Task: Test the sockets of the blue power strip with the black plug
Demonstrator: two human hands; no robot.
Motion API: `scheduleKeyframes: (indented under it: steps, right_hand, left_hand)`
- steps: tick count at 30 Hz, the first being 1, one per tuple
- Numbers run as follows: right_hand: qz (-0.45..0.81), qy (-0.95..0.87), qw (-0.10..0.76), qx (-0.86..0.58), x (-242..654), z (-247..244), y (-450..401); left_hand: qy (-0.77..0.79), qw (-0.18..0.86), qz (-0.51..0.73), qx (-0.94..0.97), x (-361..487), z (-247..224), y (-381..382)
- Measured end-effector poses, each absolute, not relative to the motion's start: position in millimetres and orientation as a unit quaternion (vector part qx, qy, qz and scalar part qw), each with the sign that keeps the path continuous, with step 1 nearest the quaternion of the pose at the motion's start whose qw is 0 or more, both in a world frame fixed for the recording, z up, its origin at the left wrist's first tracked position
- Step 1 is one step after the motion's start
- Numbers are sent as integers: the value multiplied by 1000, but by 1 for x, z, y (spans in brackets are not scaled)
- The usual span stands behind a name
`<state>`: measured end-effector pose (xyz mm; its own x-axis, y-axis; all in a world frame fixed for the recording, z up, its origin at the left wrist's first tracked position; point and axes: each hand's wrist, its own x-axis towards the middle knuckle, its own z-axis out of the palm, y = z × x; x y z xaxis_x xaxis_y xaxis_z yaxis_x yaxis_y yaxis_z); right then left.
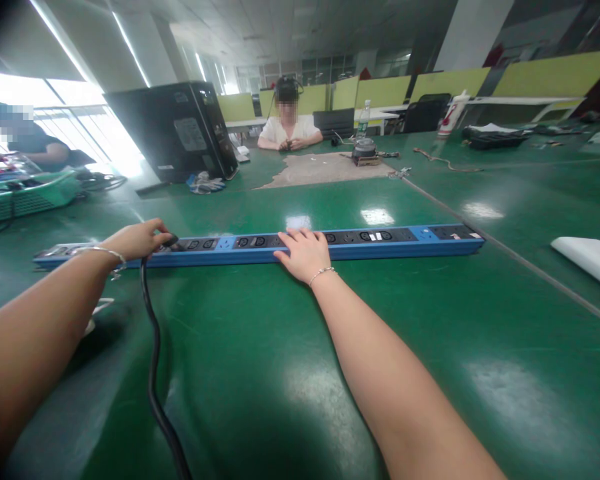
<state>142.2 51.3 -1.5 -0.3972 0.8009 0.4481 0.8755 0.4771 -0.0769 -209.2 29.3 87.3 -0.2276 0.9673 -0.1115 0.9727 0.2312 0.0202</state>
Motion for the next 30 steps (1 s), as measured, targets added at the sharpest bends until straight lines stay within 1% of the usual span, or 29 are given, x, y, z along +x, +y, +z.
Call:
scheduleKeyframes:
  steps: [4,10,15,23,30]
  right_hand:
    - [-90,-830,223,-503,143,-3,52]
    - [-87,-831,218,-504,142,-3,52]
    - [-90,-831,216,-505,141,-3,52]
    - [-89,-833,215,-502,142,-2,52]
    - [-91,-831,217,-504,143,-1,50]
  left_hand:
    - [776,40,-44,627,-208,84,33]
    - [774,-12,-82,627,-207,79,38]
    - [776,-50,-72,624,-208,68,36]
    - [776,-48,-79,624,-205,69,36]
    - [785,-32,-35,618,-201,74,24]
